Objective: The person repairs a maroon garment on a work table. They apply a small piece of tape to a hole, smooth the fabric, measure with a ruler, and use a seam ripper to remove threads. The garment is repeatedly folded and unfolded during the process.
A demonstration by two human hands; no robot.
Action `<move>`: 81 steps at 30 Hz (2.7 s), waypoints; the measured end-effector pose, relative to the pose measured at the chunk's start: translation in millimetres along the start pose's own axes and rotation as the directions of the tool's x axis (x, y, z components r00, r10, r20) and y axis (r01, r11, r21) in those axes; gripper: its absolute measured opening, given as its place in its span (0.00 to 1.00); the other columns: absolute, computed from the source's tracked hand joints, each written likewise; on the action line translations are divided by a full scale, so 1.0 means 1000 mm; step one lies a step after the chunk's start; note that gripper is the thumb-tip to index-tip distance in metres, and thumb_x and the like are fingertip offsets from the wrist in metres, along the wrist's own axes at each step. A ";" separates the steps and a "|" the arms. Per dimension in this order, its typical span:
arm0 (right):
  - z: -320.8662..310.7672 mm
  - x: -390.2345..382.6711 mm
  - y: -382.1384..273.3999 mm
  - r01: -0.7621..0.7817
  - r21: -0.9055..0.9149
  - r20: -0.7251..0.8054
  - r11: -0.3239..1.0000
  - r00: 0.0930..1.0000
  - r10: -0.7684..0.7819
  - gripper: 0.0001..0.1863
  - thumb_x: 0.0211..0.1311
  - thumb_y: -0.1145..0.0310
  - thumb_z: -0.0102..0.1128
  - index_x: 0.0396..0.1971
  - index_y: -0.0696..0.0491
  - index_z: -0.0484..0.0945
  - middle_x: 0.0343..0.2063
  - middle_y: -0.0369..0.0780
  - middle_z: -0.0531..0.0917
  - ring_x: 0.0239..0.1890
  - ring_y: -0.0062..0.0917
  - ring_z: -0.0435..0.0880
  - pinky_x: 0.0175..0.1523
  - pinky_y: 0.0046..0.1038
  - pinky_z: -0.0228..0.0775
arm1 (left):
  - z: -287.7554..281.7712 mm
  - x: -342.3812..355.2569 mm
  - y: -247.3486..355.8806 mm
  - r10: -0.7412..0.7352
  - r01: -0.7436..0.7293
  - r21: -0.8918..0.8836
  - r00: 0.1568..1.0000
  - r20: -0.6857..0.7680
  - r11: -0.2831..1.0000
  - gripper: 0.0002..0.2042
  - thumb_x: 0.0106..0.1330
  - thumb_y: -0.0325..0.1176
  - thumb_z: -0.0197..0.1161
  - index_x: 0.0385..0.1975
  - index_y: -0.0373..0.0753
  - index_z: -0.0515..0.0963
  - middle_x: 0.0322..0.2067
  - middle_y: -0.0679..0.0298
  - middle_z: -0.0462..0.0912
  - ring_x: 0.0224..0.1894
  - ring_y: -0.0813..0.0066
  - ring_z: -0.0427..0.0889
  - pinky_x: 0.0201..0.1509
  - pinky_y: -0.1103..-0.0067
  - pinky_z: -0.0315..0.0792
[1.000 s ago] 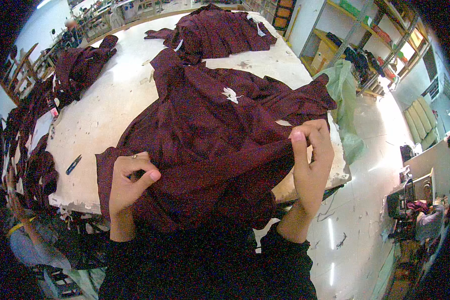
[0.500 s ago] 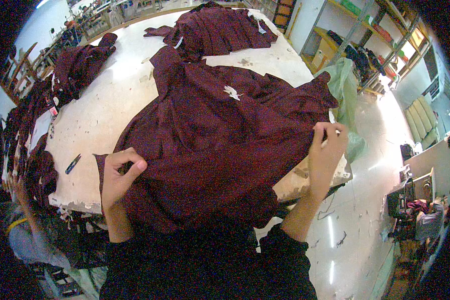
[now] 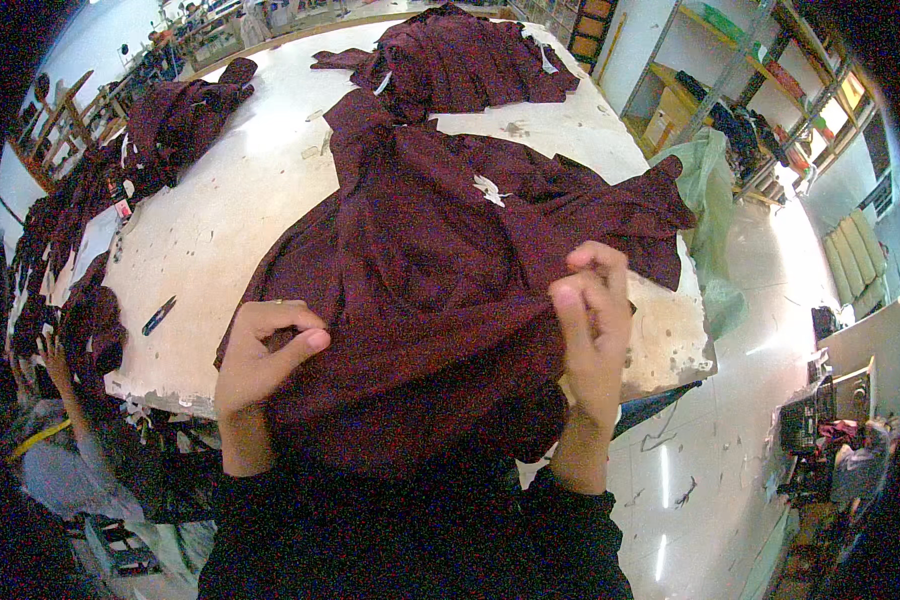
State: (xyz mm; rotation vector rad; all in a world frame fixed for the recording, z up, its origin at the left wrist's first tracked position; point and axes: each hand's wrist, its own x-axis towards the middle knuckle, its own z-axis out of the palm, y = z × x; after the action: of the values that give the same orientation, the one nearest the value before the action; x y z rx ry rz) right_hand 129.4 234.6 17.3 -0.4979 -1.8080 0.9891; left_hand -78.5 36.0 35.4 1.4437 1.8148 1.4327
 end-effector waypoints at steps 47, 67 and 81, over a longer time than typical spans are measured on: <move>0.114 0.003 -0.017 0.261 0.251 0.838 0.932 -0.541 -0.074 0.14 0.53 0.66 0.57 0.37 0.59 0.73 0.29 0.48 0.78 0.34 0.42 0.79 0.40 0.38 0.70 | 0.030 -0.066 0.051 0.784 -0.716 -0.319 0.561 0.266 0.621 0.14 0.50 0.33 0.70 0.32 0.31 0.79 0.33 0.55 0.80 0.29 0.65 0.80 0.33 0.76 0.76; -0.026 0.098 -0.001 0.191 -0.173 -0.407 0.966 0.879 -0.247 0.11 0.60 0.74 0.47 0.41 0.59 0.72 0.36 0.39 0.77 0.38 0.24 0.74 0.45 0.24 0.66 | -0.042 -0.050 0.031 0.607 -0.198 0.644 0.611 -0.508 0.739 0.07 0.47 0.23 0.68 0.24 0.32 0.77 0.22 0.60 0.80 0.25 0.74 0.78 0.31 0.80 0.71; -0.040 -0.058 0.006 -0.026 -0.343 -0.546 0.939 0.819 -0.177 0.08 0.59 0.71 0.47 0.36 0.57 0.72 0.32 0.38 0.71 0.37 0.27 0.70 0.43 0.28 0.64 | 0.011 -0.052 0.006 0.343 -0.237 0.411 0.916 -0.206 0.880 0.16 0.33 0.20 0.63 0.28 0.36 0.79 0.27 0.62 0.76 0.32 0.67 0.78 0.38 0.76 0.71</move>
State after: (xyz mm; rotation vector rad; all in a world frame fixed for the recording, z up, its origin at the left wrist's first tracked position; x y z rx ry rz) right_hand 190.0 213.9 -12.4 -0.8292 -1.4235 0.3953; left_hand -47.9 -5.7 22.5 1.8566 2.2173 1.5479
